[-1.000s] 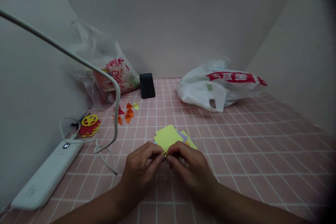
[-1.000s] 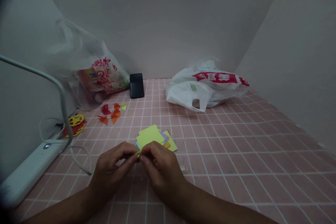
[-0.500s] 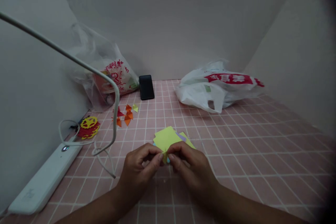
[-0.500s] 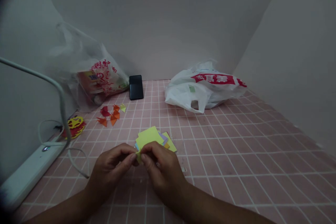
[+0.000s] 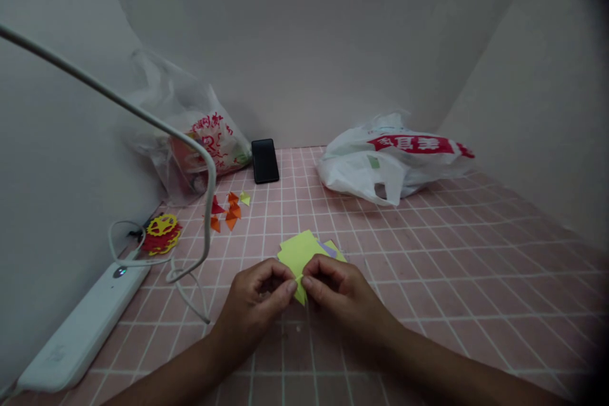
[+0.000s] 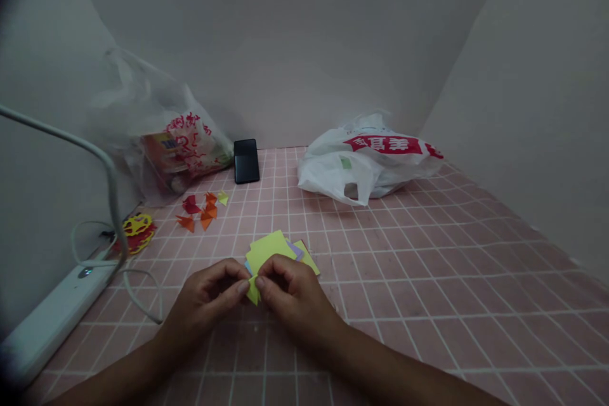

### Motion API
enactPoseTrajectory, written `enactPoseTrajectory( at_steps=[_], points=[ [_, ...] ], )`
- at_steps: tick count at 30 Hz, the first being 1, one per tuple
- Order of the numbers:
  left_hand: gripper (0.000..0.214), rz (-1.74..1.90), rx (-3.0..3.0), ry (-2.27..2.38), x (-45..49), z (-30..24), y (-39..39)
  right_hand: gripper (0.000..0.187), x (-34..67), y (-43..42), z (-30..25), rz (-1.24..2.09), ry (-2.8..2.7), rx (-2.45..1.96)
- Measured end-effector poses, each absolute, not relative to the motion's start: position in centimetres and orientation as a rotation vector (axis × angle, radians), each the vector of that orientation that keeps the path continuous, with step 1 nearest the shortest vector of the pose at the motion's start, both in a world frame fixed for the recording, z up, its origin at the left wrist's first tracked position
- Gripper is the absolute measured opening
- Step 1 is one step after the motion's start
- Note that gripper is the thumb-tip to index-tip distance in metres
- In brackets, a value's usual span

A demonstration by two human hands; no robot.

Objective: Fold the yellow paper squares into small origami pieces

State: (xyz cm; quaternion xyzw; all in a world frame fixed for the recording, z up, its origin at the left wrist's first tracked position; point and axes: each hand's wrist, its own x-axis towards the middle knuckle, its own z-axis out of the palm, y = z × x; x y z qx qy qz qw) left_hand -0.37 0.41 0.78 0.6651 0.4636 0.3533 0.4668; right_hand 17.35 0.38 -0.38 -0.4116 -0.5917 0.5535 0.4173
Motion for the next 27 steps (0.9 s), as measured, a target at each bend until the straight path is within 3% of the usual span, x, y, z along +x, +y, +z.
enactPoseTrajectory(
  at_steps=[8, 12, 21, 27],
  points=[
    [0.025, 0.927, 1.358, 1.158, -0.5, 0.5, 0.7, 0.027, 17.3, 0.5, -0.4, 1.558, -1.423, -0.987],
    [0.030, 0.981, 1.164, 1.193, -0.4, 0.0, 0.7, 0.016, 16.9, 0.5, -0.6, 1.627, -1.360, -0.942],
    [0.031, 0.874, 0.900, 1.057, 0.0, -0.7, 0.8, 0.009, 17.2, 0.4, -1.0, 1.467, -1.373, -0.983],
    [0.028, 0.857, 0.680, 0.889, 0.5, -0.8, 0.3, 0.017, 17.0, 0.2, -1.2, 1.431, -1.313, -0.942]
  ],
)
